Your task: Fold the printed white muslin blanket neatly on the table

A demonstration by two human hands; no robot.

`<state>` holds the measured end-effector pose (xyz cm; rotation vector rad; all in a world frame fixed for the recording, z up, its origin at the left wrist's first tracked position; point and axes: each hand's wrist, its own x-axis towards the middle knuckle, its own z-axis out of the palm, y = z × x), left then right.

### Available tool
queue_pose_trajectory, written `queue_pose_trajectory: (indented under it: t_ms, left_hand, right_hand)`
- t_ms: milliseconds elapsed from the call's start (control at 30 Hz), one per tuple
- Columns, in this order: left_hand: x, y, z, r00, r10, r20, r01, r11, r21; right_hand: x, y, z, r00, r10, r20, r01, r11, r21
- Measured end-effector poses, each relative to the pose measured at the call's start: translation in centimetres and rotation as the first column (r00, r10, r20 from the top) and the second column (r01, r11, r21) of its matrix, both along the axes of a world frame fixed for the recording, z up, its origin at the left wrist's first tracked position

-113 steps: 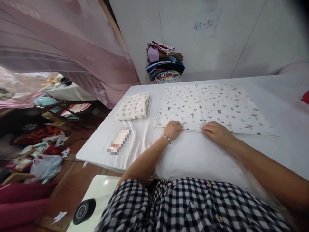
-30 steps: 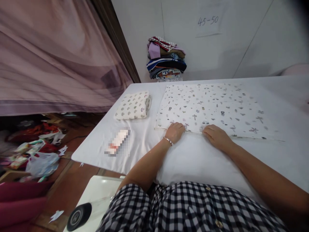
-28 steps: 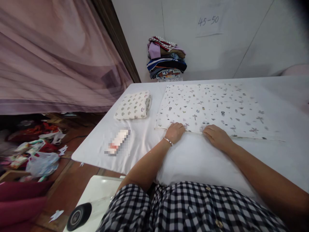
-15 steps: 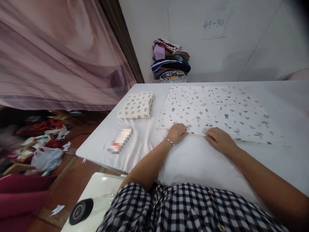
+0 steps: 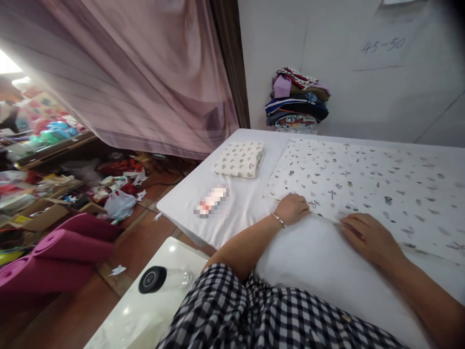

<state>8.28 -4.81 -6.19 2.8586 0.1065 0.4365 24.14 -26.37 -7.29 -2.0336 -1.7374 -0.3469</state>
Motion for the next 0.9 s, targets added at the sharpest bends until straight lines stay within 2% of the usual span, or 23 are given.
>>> queue_pose_trajectory:
  t_ms: [67,133,167,233,300,333,467,567,700,900]
  left_hand:
    - [-0.5,0.9,0.3,0.997,0.061,0.036,-0.06,0.998,-0.021]
    - [-1.2,2.3,0.6,0.969,0.236,0.068,-0.234,0.971,-0.044]
    - [-1.6,3.1,0.7,0.933,0.353,0.075,-0.349,0.935,-0.057]
    - [-2.5,4.7,0.6,0.821,0.568,0.064,-0.564,0.823,-0.072]
    - [-3.2,5.9,0.4,0.718,0.695,0.022,-0.693,0.718,-0.067]
    - [-3.4,6.3,0.2,0.686,0.728,0.0,-0.727,0.685,-0.059]
    - [-3.6,6.8,0.1,0.641,0.762,-0.085,-0.767,0.639,-0.056]
    - [-3.4,6.7,0.6,0.624,0.759,-0.183,-0.78,0.619,-0.094]
    - [-3.5,6.7,1.5,0.572,0.759,-0.31,-0.817,0.559,-0.14]
    - [-3.6,6.7,1.6,0.57,0.757,-0.319,-0.821,0.529,-0.213]
  right_hand:
    - [-0.4,0.5,0.1,1.0,0.018,0.011,-0.018,1.0,-0.002]
    - [-0.8,1.1,-0.3,0.998,0.067,0.019,-0.066,0.997,-0.032]
    - [-1.0,1.4,-0.6,0.995,0.093,0.026,-0.092,0.994,-0.055]
    - [-1.4,1.8,-1.4,0.991,0.122,0.048,-0.117,0.988,-0.104]
    - [-1.6,2.0,-2.2,0.99,0.123,0.064,-0.112,0.982,-0.151]
    - [-1.6,2.0,-2.6,0.991,0.117,0.065,-0.105,0.98,-0.168]
    - [-1.5,1.8,-2.9,0.994,0.101,0.043,-0.09,0.974,-0.208]
    - [-1.4,1.9,-2.3,0.995,0.095,0.029,-0.086,0.968,-0.237]
    - [-1.8,2.5,-1.8,0.998,0.05,0.043,-0.036,0.962,-0.271]
    - [-2.1,3.4,-2.7,0.998,0.032,0.045,-0.016,0.949,-0.316]
